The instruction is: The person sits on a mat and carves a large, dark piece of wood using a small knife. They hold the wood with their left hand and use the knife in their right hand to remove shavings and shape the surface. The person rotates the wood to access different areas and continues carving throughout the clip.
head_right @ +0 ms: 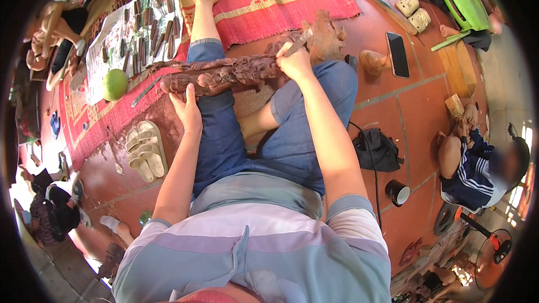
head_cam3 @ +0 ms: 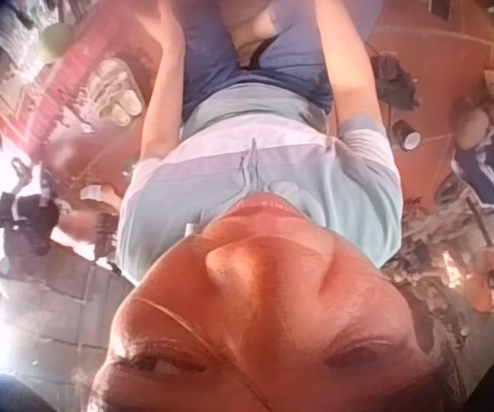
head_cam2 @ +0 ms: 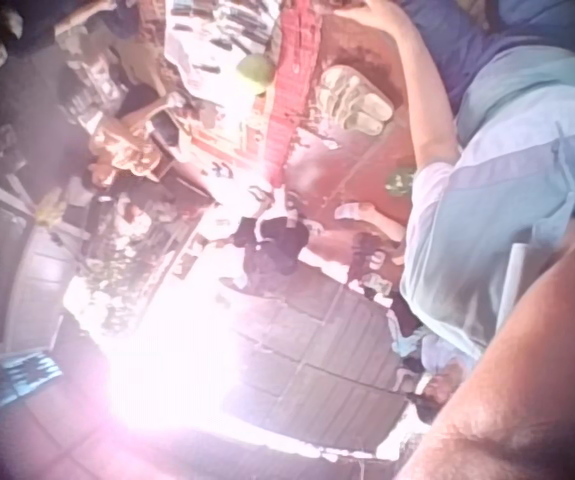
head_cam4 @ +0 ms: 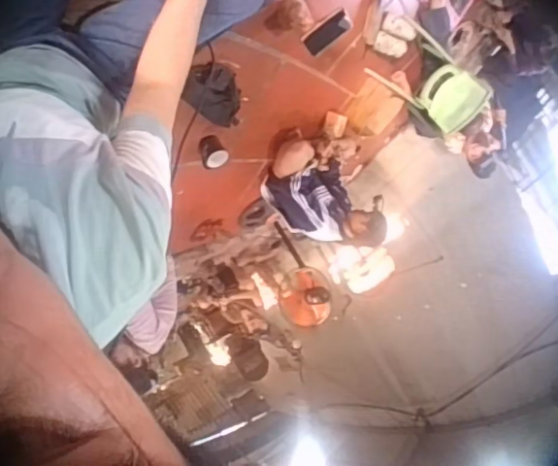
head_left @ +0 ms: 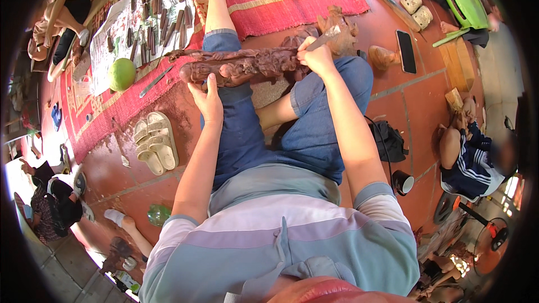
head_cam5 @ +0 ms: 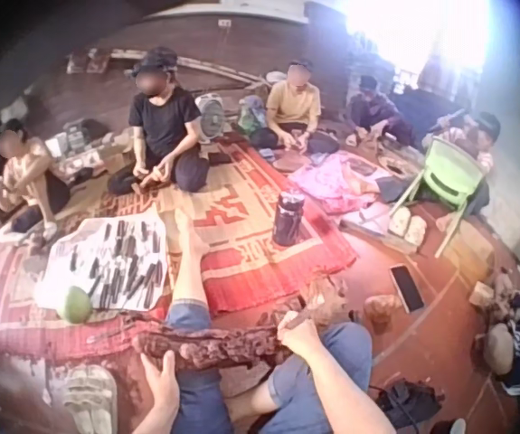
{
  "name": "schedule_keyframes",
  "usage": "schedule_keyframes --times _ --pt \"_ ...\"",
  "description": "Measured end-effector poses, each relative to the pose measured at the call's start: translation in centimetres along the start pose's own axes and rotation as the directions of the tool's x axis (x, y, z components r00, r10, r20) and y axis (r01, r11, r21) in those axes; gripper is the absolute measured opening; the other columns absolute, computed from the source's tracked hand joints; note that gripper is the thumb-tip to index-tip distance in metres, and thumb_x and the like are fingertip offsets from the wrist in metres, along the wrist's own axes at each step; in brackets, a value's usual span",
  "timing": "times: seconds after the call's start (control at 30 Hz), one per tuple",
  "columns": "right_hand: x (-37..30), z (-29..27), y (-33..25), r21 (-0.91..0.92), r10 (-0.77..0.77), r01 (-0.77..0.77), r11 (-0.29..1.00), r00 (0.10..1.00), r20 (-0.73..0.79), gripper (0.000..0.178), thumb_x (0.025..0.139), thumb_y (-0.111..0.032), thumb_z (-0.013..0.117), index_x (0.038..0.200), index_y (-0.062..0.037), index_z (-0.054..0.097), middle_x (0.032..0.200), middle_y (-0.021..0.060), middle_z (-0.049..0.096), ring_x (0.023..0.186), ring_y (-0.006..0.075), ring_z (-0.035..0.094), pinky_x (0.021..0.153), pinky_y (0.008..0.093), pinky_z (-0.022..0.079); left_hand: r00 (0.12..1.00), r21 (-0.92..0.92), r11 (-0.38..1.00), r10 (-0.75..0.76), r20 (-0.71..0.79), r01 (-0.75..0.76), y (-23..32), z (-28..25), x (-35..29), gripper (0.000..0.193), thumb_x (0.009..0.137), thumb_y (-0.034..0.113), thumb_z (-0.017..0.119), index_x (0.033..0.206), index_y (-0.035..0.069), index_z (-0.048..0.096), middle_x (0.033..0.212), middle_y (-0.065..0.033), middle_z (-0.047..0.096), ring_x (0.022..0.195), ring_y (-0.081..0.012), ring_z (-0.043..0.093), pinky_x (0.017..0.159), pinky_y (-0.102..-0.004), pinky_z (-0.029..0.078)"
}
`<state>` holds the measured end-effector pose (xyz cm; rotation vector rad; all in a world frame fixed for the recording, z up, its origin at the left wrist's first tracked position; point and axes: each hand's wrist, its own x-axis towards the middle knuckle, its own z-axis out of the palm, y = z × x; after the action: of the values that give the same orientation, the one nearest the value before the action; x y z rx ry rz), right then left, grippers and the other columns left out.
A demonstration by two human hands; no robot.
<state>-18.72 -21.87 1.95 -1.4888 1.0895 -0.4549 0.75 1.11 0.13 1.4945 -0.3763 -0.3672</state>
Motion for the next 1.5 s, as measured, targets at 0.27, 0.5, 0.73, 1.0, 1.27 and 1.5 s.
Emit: schedule_keyframes --times 0.27,0.5,0.73,1.0,1.27,1.5 --pt "0.2 0.8 0.7 -0.192 -0.091 0.086 0.978 0.996 -0.018 0.011 0.064 -0.006 0.07 0.072 -0.0037 0.062 0.066 0.008 0.063 0.064 0.0162 0.06 0.06 0.0309 0.046 0.999 -0.024 0.999 -0.044 0.003 0.044 0.8 0.3 -0.3 0.055 0.088 0.019 0.06 0.13 -0.002 0.032 0.124 -0.0134 0.046 0.109 -0.019 0.048 0.095 -0.0312 0.037" --pt "-0.3 0.0 0.1 0.239 0.085 -0.062 0.969 0.993 -0.085 0.009 0.069 0.005 0.062 0.074 0.0006 0.056 0.068 0.01 0.059 0.058 0.0171 0.059 0.055 0.0275 0.051 0.998 -0.01 0.999 -0.053 0.021 0.053 1.0 -0.1 -0.3 0.056 0.089 0.019 0.06 0.131 -0.002 0.031 0.126 -0.0141 0.045 0.112 -0.0192 0.046 0.094 -0.0301 0.038" --pt "-1.8 1.1 -0.4 -0.251 -0.339 0.31 0.917 0.937 -0.081 0.01 0.071 -0.002 0.067 0.072 -0.005 0.057 0.06 0.0 0.055 0.054 0.008 0.05 0.049 0.024 0.04 0.998 -0.016 0.998 -0.059 0.003 0.059 0.9 0.1 -0.4 0.058 0.088 0.02 0.06 0.133 -0.002 0.03 0.127 -0.0152 0.044 0.113 -0.0208 0.046 0.095 -0.0312 0.038" --pt "-1.1 0.4 0.0 -0.284 -0.212 0.176 0.943 0.972 -0.101 0.014 0.067 -0.011 0.07 0.073 -0.0043 0.059 0.07 0.009 0.063 0.073 0.0194 0.062 0.068 0.0311 0.046 0.999 -0.01 0.999 -0.035 0.024 0.035 0.5 -0.2 -0.2 0.058 0.088 0.019 0.06 0.133 -0.001 0.029 0.126 -0.0147 0.045 0.11 -0.02 0.048 0.092 -0.0311 0.04" --pt "-0.1 0.7 0.9 0.067 0.013 -0.005 0.998 0.992 -0.122 0.012 0.068 -0.009 0.069 0.074 -0.0043 0.06 0.07 0.0087 0.063 0.068 0.0199 0.061 0.063 0.0313 0.047 1.0 0.01 1.0 -0.027 0.005 0.027 0.5 -0.2 -0.1 0.058 0.088 0.018 0.06 0.133 -0.001 0.029 0.127 -0.0154 0.045 0.112 -0.0201 0.048 0.094 -0.0305 0.039" --pt "0.0 1.2 0.2 0.044 0.041 -0.037 0.998 0.995 -0.087 0.017 0.068 0.002 0.065 0.08 -0.0016 0.053 0.066 0.0067 0.057 0.057 0.0149 0.056 0.048 0.0261 0.044 1.0 0.012 1.0 -0.024 0.016 0.024 0.4 -0.2 -0.2 0.061 0.088 0.021 0.061 0.135 -0.001 0.028 0.13 -0.0155 0.042 0.118 -0.0215 0.043 0.1 -0.0326 0.033"
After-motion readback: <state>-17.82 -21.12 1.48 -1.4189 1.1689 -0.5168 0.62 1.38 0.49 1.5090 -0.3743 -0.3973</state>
